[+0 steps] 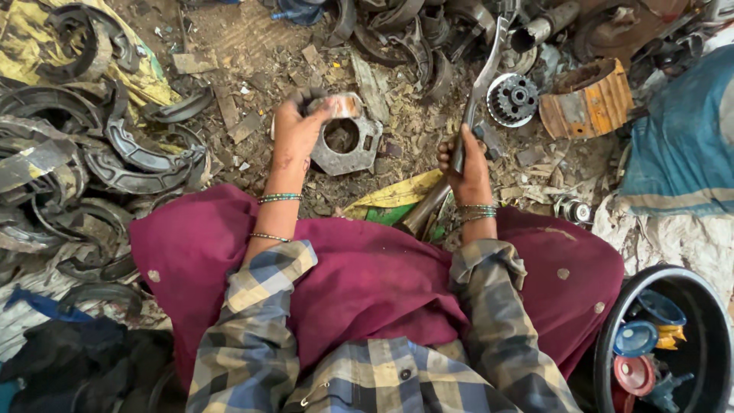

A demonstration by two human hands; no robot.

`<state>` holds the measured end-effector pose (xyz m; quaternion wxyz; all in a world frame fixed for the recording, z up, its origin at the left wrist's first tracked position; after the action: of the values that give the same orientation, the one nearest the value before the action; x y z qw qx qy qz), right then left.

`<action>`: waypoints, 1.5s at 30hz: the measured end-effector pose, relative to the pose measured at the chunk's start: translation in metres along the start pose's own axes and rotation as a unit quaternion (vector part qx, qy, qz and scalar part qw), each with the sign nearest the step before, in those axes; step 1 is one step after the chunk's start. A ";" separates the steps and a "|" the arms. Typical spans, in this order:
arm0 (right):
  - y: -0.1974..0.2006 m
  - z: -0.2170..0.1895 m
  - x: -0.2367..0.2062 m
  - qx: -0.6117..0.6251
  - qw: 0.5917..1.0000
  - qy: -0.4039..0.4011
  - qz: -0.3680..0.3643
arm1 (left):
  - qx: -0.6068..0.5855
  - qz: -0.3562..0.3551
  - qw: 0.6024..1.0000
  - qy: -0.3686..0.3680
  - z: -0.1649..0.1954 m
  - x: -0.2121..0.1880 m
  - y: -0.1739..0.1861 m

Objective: The person sits on the ground and uses a hammer and metal rod to repeatedly strike a metal part placed on a block. The person adjusts the part and continues striking it throughout the clip.

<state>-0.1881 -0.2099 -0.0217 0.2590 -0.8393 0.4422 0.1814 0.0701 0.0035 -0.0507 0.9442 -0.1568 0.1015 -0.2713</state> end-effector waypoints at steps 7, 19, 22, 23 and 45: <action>-0.007 0.011 -0.016 -0.220 0.974 0.027 0.043 | 0.047 0.033 0.997 0.056 -0.001 0.001 -0.001; -0.072 0.050 -0.096 -0.539 0.795 0.279 -0.008 | 0.332 0.039 0.942 0.039 -0.002 0.003 0.001; -0.069 0.065 -0.098 -0.672 0.689 0.267 -0.054 | 0.350 0.056 0.935 0.010 0.001 0.001 -0.004; -0.069 0.070 -0.098 -0.715 0.645 0.259 -0.077 | 0.322 0.052 0.945 0.020 0.001 0.000 -0.006; -0.065 0.066 -0.105 -0.665 0.661 0.346 0.023 | 0.358 0.039 0.933 -0.005 0.002 -0.011 -0.029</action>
<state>-0.1959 -0.0721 -0.0008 -0.5445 -0.7796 0.2809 0.1297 0.0475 -0.0138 -0.0374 0.9480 0.1948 -0.0007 -0.2518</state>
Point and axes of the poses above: each hand's wrist, its own x-axis towards the middle knuckle, its own y-axis out of the back of the hand, z = x × y, the point moved 2 cm from there along x, towards the middle knuckle, and after that the axes turned 9 degrees about -x, right-handed, at the moved point
